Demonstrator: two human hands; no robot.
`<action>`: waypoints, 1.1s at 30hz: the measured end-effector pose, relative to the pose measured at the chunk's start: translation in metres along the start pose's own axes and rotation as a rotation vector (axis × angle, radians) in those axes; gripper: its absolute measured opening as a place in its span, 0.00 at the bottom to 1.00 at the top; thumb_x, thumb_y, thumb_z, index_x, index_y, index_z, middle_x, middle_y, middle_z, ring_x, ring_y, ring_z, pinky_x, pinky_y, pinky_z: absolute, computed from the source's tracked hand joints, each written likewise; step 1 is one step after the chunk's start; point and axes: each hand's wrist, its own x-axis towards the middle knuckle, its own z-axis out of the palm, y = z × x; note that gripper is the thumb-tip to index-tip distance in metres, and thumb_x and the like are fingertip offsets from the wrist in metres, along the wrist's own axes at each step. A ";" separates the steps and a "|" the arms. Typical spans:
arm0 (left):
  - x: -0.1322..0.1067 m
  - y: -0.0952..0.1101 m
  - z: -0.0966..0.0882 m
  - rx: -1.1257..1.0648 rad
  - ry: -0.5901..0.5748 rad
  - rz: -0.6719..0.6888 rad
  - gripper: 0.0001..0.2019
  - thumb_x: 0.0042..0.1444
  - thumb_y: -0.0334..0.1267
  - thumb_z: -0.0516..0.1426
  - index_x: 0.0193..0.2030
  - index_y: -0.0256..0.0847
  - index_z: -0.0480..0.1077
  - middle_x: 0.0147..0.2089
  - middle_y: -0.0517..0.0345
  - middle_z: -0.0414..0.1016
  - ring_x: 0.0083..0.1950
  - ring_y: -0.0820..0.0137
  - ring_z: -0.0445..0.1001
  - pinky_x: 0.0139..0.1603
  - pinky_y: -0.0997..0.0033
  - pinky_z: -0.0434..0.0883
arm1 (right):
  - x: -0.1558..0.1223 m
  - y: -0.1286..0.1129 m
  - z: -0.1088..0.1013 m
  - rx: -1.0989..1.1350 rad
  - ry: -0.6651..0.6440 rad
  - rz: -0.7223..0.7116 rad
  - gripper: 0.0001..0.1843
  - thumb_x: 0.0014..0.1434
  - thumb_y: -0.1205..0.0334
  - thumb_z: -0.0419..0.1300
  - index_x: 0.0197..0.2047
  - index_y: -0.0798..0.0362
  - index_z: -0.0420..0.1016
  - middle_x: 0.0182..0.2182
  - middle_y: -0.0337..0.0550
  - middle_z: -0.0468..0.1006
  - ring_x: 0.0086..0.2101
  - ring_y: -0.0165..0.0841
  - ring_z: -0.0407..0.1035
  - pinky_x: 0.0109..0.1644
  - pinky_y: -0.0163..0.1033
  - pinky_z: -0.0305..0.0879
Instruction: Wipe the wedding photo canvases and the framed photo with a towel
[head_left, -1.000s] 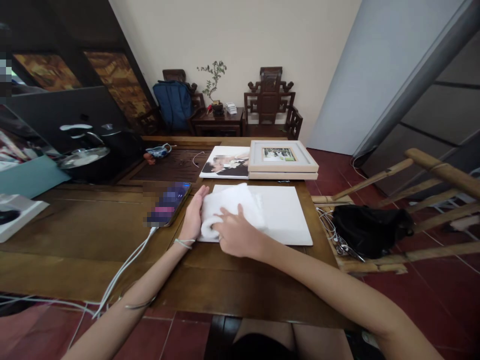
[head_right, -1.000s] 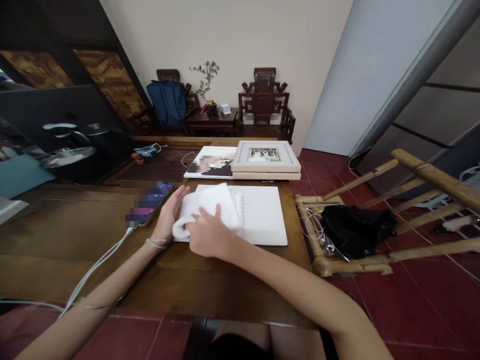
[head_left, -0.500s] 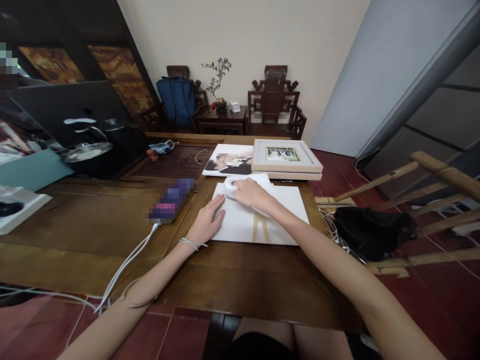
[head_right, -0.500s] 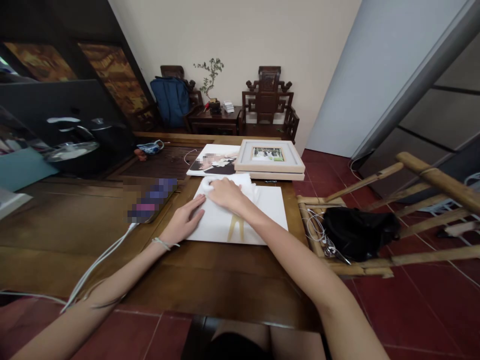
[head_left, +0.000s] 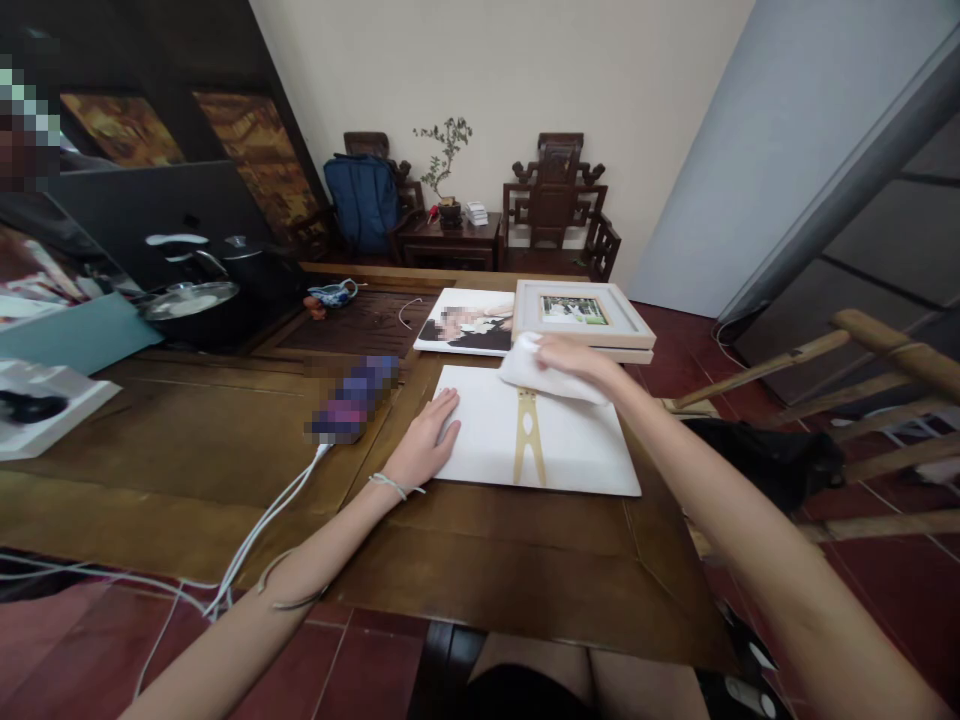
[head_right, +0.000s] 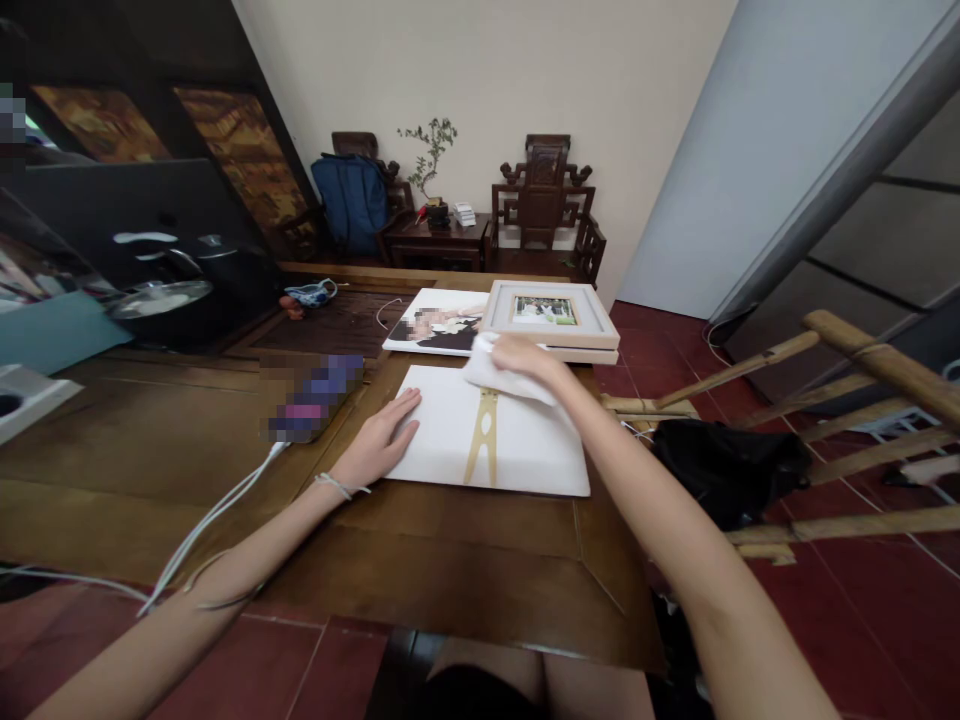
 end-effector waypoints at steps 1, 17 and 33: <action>0.000 0.000 0.000 -0.001 0.001 -0.001 0.23 0.59 0.40 0.46 0.59 0.29 0.60 0.63 0.40 0.60 0.66 0.61 0.55 0.65 0.55 0.54 | -0.011 0.014 -0.004 0.000 0.007 0.032 0.08 0.46 0.70 0.48 0.28 0.55 0.68 0.30 0.50 0.76 0.29 0.40 0.67 0.31 0.40 0.59; 0.000 0.000 0.002 0.004 0.004 0.023 0.23 0.60 0.40 0.45 0.59 0.29 0.60 0.63 0.39 0.59 0.66 0.59 0.54 0.64 0.53 0.54 | -0.203 0.002 0.039 0.038 0.016 -0.049 0.17 0.51 0.70 0.44 0.39 0.51 0.71 0.33 0.45 0.74 0.46 0.42 0.65 0.49 0.45 0.57; 0.000 0.002 -0.001 0.000 -0.020 0.007 0.23 0.60 0.41 0.45 0.59 0.32 0.61 0.64 0.41 0.59 0.66 0.59 0.55 0.64 0.52 0.55 | -0.089 0.031 0.018 0.042 0.179 -0.012 0.11 0.50 0.70 0.45 0.26 0.53 0.67 0.30 0.47 0.75 0.34 0.39 0.66 0.39 0.39 0.55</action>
